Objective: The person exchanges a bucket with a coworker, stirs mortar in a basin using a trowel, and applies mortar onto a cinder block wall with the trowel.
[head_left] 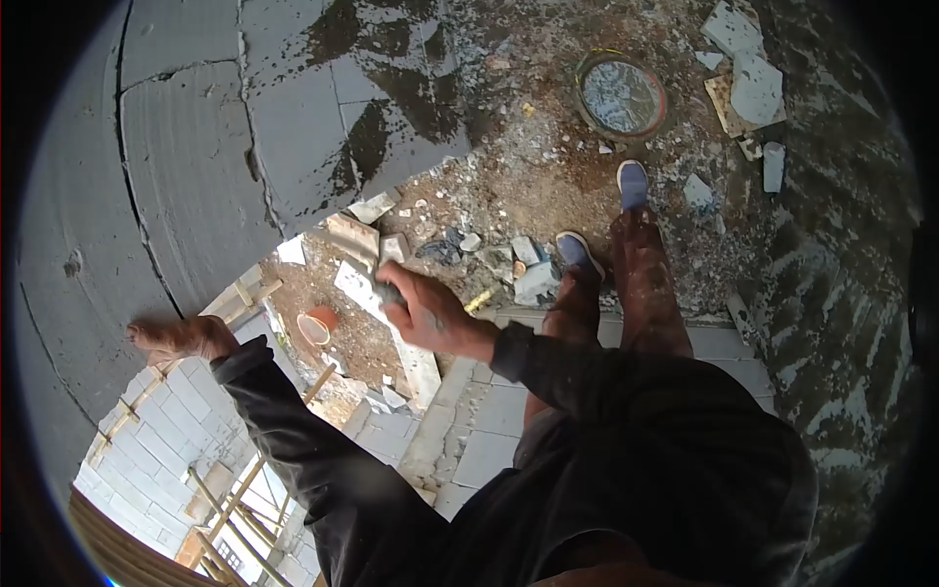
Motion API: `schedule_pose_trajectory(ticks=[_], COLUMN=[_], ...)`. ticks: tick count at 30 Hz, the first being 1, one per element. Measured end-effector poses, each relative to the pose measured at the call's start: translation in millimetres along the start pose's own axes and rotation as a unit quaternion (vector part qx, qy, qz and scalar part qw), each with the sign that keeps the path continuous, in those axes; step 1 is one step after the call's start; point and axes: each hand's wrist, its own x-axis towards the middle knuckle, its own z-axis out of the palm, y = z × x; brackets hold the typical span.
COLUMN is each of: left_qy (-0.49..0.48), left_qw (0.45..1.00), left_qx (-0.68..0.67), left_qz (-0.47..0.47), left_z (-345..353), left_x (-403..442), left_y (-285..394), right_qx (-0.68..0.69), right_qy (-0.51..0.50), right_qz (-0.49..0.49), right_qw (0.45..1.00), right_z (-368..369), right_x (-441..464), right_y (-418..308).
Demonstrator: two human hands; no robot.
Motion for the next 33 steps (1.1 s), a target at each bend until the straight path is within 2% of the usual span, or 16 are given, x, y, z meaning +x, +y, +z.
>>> schedule_pose_trajectory(ticks=[2, 4, 7, 8, 9, 10, 11, 15, 16, 18, 20, 23, 26, 28, 30, 33], left_qy=[0.042, -0.062, -0.005, -0.024, -0.058, -0.086, -0.186, -0.059, -0.012, 0.075, 0.116, 0.173, 0.161, 0.171, 0.046, -0.016], left_qw=[0.999, 0.988, 0.991, 0.983, 0.954, 0.951, 0.849, 0.932, 0.95, 0.997, 0.981, 0.985, 0.985, 0.981, 0.965, 0.948], left_qx=[0.016, 0.033, 0.02, 0.02, -0.038, -0.016, 0.112, 0.108, 0.107, -0.013, -0.072, 0.009, -0.043, -0.083, 0.037, 0.037], left_qz=[-0.007, 0.137, 0.129, 0.181, 0.291, 0.297, 0.481, 0.341, 0.293, 0.006, -0.139, -0.013, -0.037, -0.044, 0.257, 0.316], left_z=[8.9, -37.6, -47.8, -31.8, -84.8, -104.6, -81.9, -98.0, -98.8, -74.6, -62.5, -23.3, -19.7, -7.0, -27.9, -52.8], left_x=[-5.4, 25.4, 43.9, 32.1, 72.0, 87.8, 66.7, 90.4, 96.6, 89.3, 78.8, 48.3, 42.5, 31.2, 29.3, 39.1], left_y=[6.4, -58.3, -78.9, -52.6, -110.1, -116.3, -82.1, -68.7, -62.3, -24.8, -21.5, -9.4, -11.2, -14.4, -45.8, -56.2], right_qx=[-0.044, -0.137, -0.349, -0.359, -0.471, -0.45, -0.469, -0.506, -0.487, -0.467, -0.471, -0.367, -0.369, -0.316, -0.248, -0.129], right_qy=[-0.038, 0.055, 0.095, 0.066, 0.079, 0.127, 0.185, 0.302, 0.303, 0.303, 0.133, 0.142, 0.188, 0.214, 0.225, 0.244], right_qz=[0.075, 0.053, 0.093, 0.224, 0.216, 0.205, 0.229, 0.329, 0.33, 0.336, 0.383, 0.355, 0.247, 0.272, 0.293, 0.195], right_qw=[0.996, 0.988, 0.928, 0.904, 0.852, 0.86, 0.833, 0.738, 0.75, 0.76, 0.784, 0.848, 0.876, 0.883, 0.895, 0.941], right_z=[-26.2, -71.1, -189.0, -234.6, -275.2, -318.4, -356.5, -470.7, -478.8, -490.0, -504.3, -502.7, -483.2, -462.6, -435.0, -377.5], right_x=[-40.3, -70.6, -94.9, -91.4, -91.5, -86.0, -84.9, -18.5, 1.9, 33.0, 57.6, 30.3, -19.9, -37.0, -48.8, -49.6], right_y=[-9.7, 25.3, 101.7, 114.3, 140.1, 162.0, 212.5, 322.6, 330.4, 357.9, 402.7, 409.3, 372.6, 328.0, 293.6, 257.1])
